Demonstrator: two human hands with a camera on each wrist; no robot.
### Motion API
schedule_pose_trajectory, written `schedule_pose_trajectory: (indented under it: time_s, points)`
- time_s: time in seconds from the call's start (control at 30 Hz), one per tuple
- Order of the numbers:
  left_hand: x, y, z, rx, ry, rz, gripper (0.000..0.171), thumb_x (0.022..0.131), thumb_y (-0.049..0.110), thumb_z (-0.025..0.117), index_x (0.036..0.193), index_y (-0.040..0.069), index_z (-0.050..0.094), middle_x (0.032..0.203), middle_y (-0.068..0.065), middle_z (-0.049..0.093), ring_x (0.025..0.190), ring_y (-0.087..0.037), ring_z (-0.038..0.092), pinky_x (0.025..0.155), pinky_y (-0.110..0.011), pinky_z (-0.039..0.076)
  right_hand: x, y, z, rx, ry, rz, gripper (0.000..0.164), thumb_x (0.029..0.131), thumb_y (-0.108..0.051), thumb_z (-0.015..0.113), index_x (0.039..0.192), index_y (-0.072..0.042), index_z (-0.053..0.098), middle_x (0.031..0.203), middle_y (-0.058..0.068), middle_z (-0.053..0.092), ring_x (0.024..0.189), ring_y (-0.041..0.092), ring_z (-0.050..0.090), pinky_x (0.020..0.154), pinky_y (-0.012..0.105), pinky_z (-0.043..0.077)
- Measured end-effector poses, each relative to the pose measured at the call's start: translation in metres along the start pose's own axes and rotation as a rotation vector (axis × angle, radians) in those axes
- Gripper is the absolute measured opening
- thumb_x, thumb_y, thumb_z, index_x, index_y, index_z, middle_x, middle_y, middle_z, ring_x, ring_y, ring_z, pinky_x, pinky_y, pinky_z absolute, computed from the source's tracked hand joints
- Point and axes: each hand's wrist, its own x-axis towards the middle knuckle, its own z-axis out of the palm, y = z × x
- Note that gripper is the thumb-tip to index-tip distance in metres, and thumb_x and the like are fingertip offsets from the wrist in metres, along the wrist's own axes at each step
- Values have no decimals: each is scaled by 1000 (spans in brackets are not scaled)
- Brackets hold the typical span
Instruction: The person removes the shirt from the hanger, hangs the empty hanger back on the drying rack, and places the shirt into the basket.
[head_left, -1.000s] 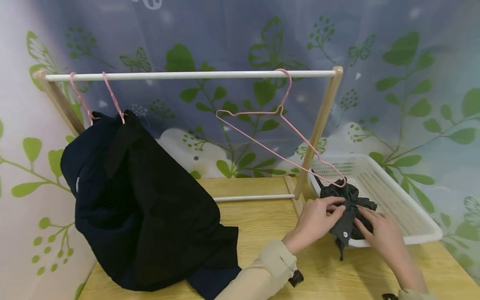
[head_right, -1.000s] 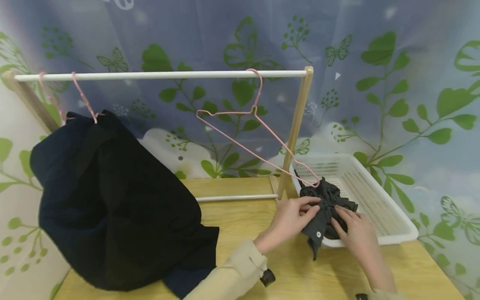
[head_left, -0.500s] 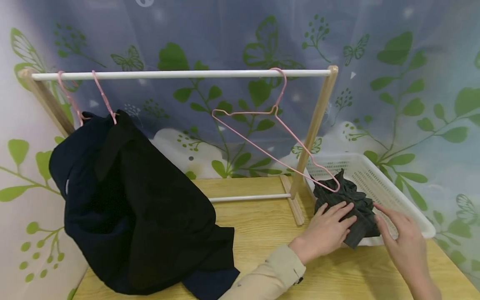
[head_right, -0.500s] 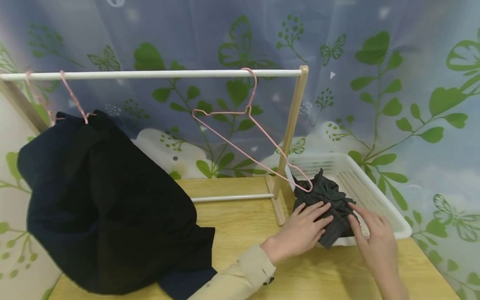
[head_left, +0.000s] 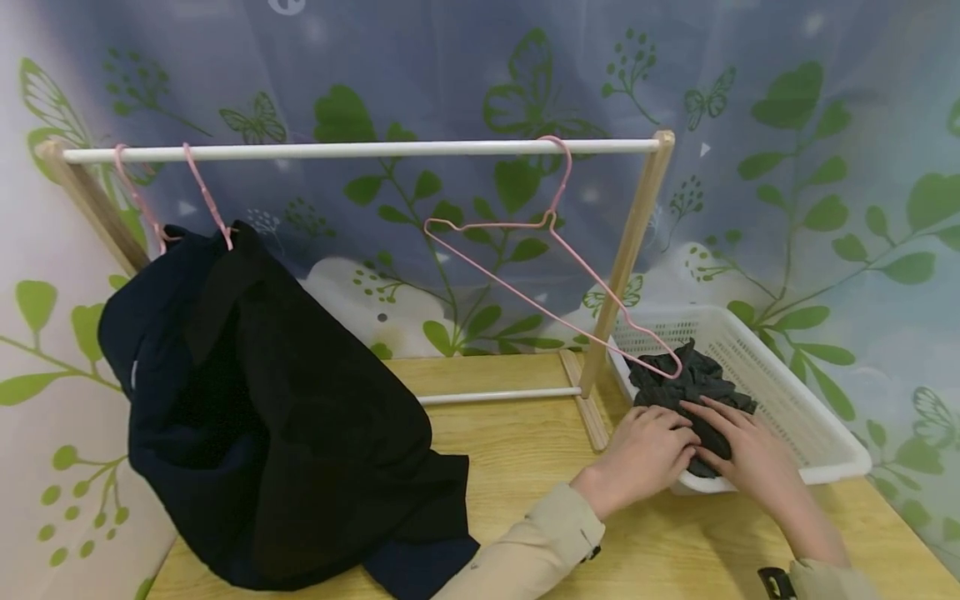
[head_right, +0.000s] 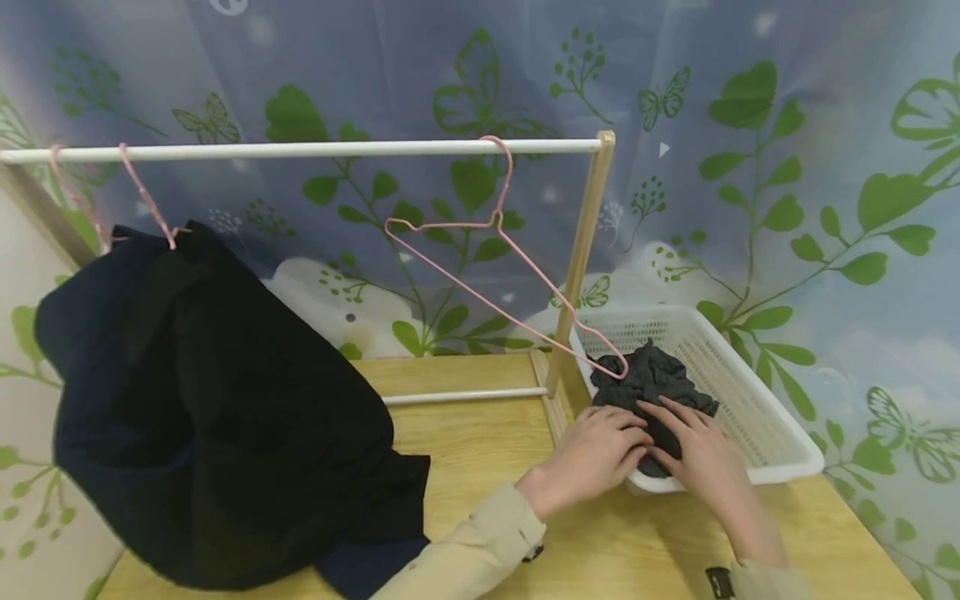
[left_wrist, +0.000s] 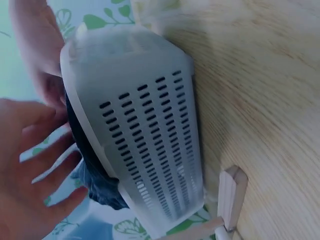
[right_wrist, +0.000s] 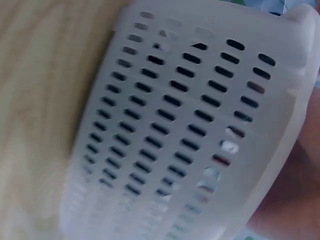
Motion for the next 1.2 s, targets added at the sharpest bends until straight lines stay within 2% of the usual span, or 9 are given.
schedule_pose_trajectory:
  time_s: [0.13, 0.33, 0.43, 0.57, 0.7, 0.83, 0.9, 1.07, 1.2]
  points:
    - [-3, -5, 0, 40, 48, -73, 28, 96, 41, 44, 118, 34, 59, 129, 11, 52, 120, -9, 46, 99, -29, 38, 9, -2, 1, -63, -122, 77, 57, 73, -27, 76, 124, -11, 57, 127, 21, 50, 107, 50, 46, 84, 64, 35]
    - [-8, -8, 4, -13, -145, -107, 38, 97, 49, 32, 124, 36, 55, 139, 10, 43, 132, -11, 33, 105, -39, 32, 17, -2, 8, -83, -307, 189, 43, 79, -34, 70, 120, -21, 63, 129, 21, 49, 109, 52, 42, 76, 71, 34]
    - [-9, -9, 6, -40, -171, -111, 40, 97, 49, 28, 125, 37, 53, 141, 11, 40, 134, -10, 29, 106, -42, 31, 17, -1, 11, -70, -322, 213, 39, 83, -38, 65, 119, -23, 63, 130, 21, 48, 109, 53, 41, 76, 71, 32]
    - [-10, -10, 6, -37, -154, -110, 39, 96, 50, 30, 125, 38, 53, 140, 11, 41, 133, -10, 31, 106, -42, 31, 14, -5, 13, -105, -191, 189, 32, 84, -32, 66, 115, -23, 66, 126, 19, 53, 108, 49, 44, 78, 71, 31]
    - [-12, -11, 2, 7, -84, -95, 35, 96, 48, 35, 122, 37, 56, 133, 11, 48, 126, -9, 40, 104, -40, 33, 7, -14, 11, -143, 88, 119, 27, 78, -25, 71, 105, -21, 70, 116, 15, 60, 102, 42, 51, 80, 66, 34]
    - [-18, -14, -8, 81, 48, -83, 29, 97, 44, 39, 116, 35, 59, 120, 14, 56, 113, -5, 50, 101, -34, 36, 4, -30, 5, -134, 316, 21, 37, 90, -48, 51, 101, -19, 71, 107, 11, 64, 92, 36, 56, 76, 56, 41]
    - [-24, -17, -16, 90, 121, -75, 26, 96, 41, 42, 112, 34, 62, 112, 15, 60, 104, -2, 55, 97, -30, 39, 4, -39, 0, -121, 380, -19, 45, 92, -52, 43, 100, -18, 71, 102, 10, 66, 86, 34, 58, 72, 51, 43]
    - [-41, -28, -37, 66, 236, -59, 23, 97, 35, 45, 101, 30, 67, 90, 16, 65, 77, 2, 60, 86, -26, 46, 6, -67, -14, -96, 439, -76, 23, 81, -33, 67, 97, -17, 72, 80, 4, 69, 59, 22, 60, 48, 34, 44]
    - [-56, -40, -51, 87, 283, -75, 24, 97, 35, 45, 96, 29, 68, 82, 17, 66, 67, 2, 59, 72, -22, 47, 12, -88, -16, -89, 488, -119, 22, 85, -35, 62, 91, -16, 72, 68, 1, 67, 43, 14, 53, 36, 24, 34]
